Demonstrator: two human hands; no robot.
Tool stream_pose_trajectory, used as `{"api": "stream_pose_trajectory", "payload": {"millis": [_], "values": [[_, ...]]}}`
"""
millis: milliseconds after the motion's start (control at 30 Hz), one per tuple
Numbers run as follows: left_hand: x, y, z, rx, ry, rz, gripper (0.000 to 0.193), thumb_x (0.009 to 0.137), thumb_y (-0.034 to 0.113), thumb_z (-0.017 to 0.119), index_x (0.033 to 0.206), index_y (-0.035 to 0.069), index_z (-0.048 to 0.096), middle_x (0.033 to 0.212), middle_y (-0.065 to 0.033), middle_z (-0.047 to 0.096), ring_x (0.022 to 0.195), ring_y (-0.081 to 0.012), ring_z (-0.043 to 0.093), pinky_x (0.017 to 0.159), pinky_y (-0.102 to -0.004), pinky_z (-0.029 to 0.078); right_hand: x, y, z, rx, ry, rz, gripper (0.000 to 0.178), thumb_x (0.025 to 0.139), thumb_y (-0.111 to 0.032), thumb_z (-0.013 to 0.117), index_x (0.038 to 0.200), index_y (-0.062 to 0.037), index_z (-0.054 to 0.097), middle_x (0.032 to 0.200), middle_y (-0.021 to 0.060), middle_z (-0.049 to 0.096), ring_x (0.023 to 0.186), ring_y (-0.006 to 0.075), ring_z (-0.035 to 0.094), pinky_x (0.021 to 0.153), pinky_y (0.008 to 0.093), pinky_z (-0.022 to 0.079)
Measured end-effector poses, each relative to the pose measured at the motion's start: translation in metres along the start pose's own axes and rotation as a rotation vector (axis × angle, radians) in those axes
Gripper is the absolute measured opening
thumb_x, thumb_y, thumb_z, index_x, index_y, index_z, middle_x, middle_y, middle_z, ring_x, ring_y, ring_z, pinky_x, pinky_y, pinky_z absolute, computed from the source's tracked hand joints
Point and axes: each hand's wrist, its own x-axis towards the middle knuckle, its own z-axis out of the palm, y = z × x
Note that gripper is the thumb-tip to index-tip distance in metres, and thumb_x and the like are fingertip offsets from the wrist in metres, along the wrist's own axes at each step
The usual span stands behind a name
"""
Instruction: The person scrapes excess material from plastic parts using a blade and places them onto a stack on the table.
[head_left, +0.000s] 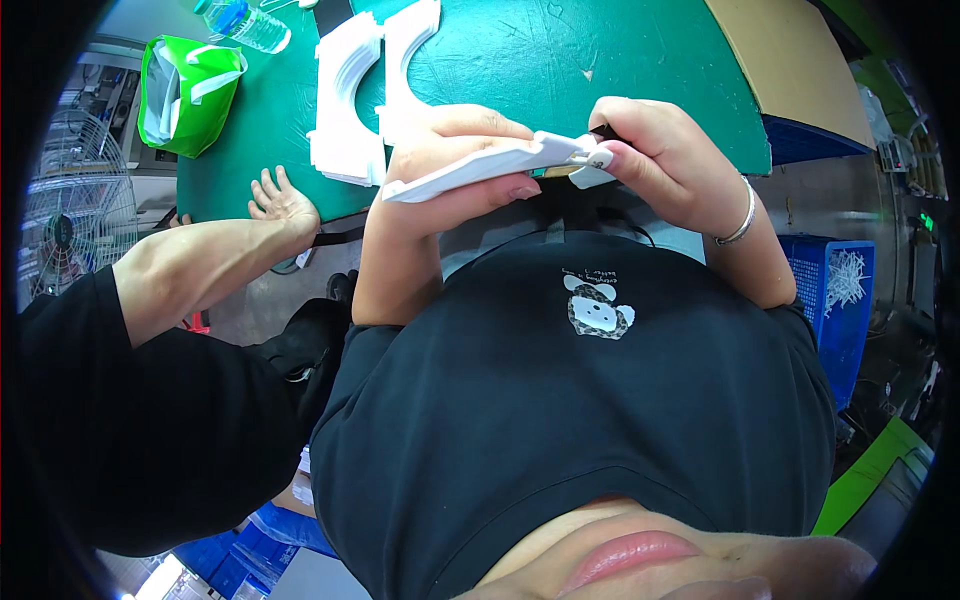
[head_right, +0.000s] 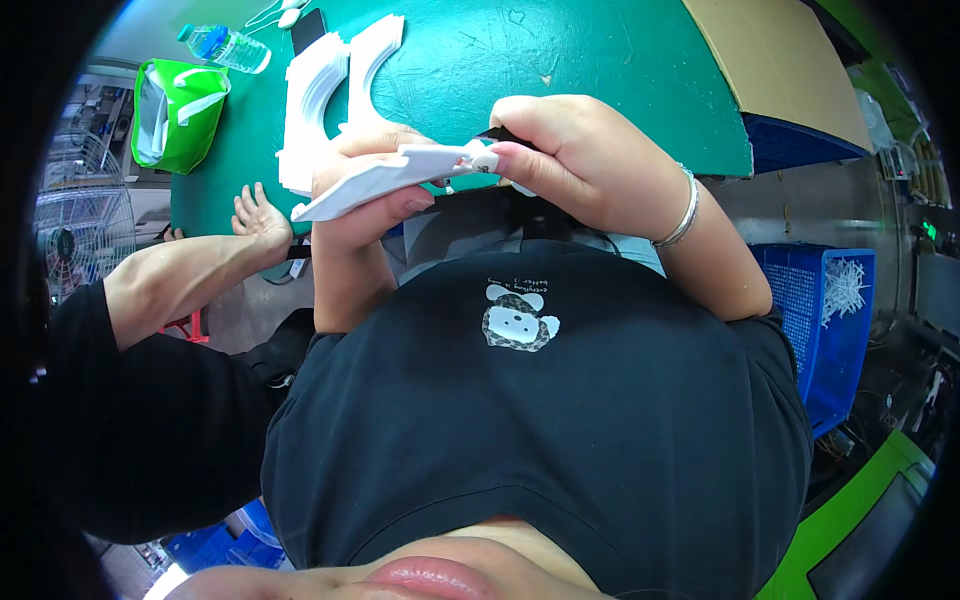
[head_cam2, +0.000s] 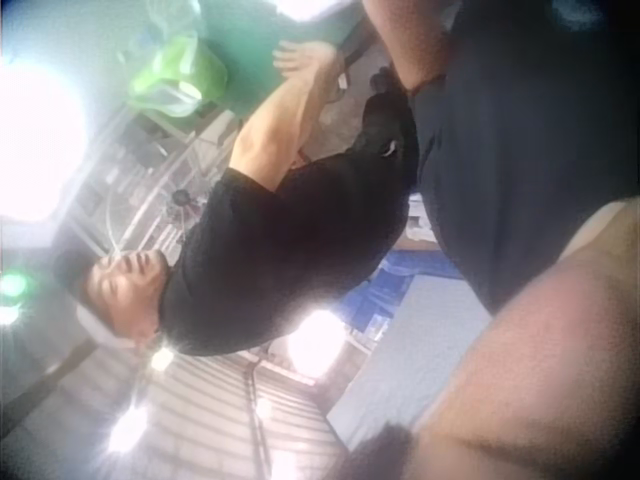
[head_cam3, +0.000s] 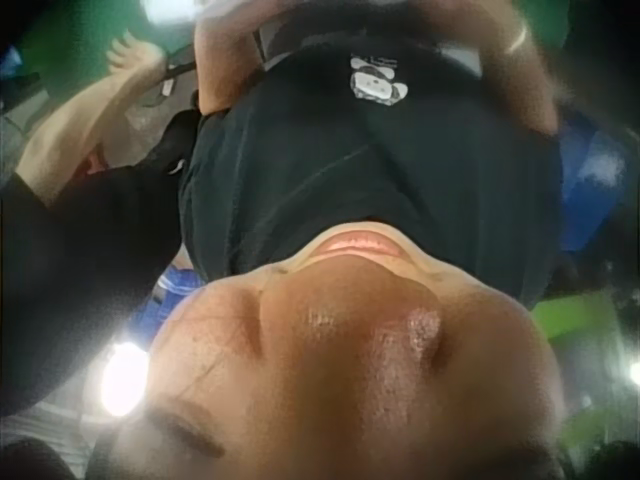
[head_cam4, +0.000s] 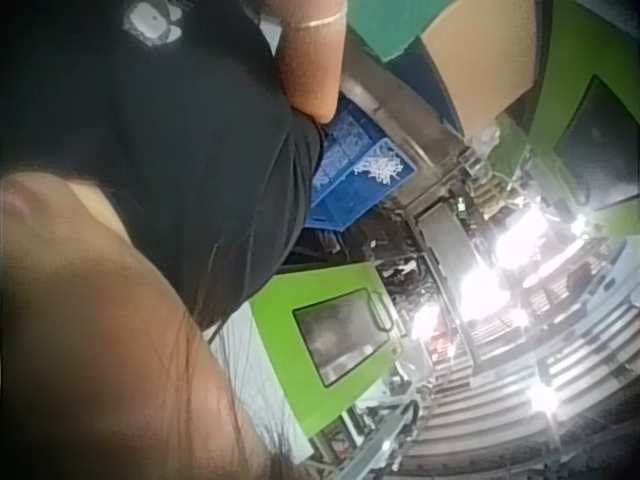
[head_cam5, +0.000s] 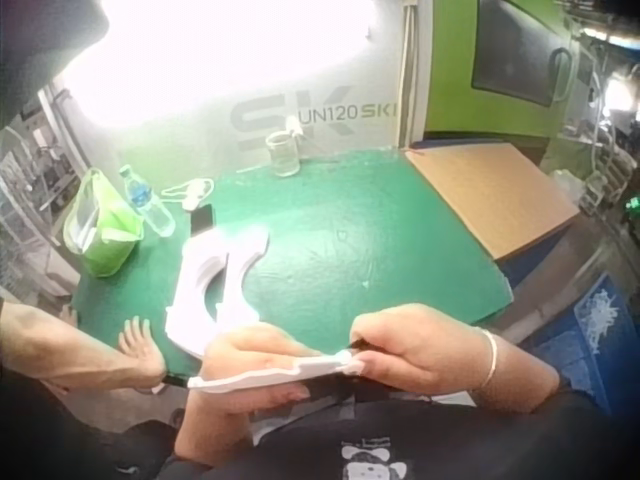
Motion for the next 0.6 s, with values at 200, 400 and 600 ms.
{"api": "stream_pose_trajectory", "payload": {"millis": [200,400,600], "values": [[0.0,-0.001,-0.001,0.06,-0.05,0.032,0.029,0.065,0.011,0.082,0.089,-0.001,0.071,0.085,-0.0134,0.069,0.073,-0.0247,0.068,0.063,-0.031,0.053,0.001,0.002,-0.001,-0.008,-0.055,-0.044,0.034,0.097,-0.033,0.048,0.085,-0.0017,0.051,0.067,0.0162,0.048,0.064,0.0349,0.05,0.058,0.0386,0.04],[0.002,0.001,-0.002,0.069,-0.058,0.038,0.029,0.066,0.012,0.082,0.091,0.001,0.072,0.087,-0.0119,0.07,0.072,-0.0231,0.068,0.062,-0.0306,0.053,0.002,0.002,-0.004,-0.019,-0.104,-0.048,0.032,0.097,-0.03,0.049,0.083,-0.0017,0.052,0.068,0.0166,0.051,0.065,0.0353,0.052,0.058,0.0395,0.041],[0.005,0.0,-0.001,0.048,-0.128,0.096,0.029,0.067,0.014,0.081,0.093,0.003,0.072,0.088,-0.0108,0.071,0.074,-0.0227,0.068,0.062,-0.0303,0.053,0.001,0.002,-0.011,0.012,-0.278,-0.008,0.028,0.097,-0.025,0.048,0.083,-0.0018,0.054,0.068,0.0168,0.055,0.063,0.0345,0.054,0.057,0.0388,0.042]]}}
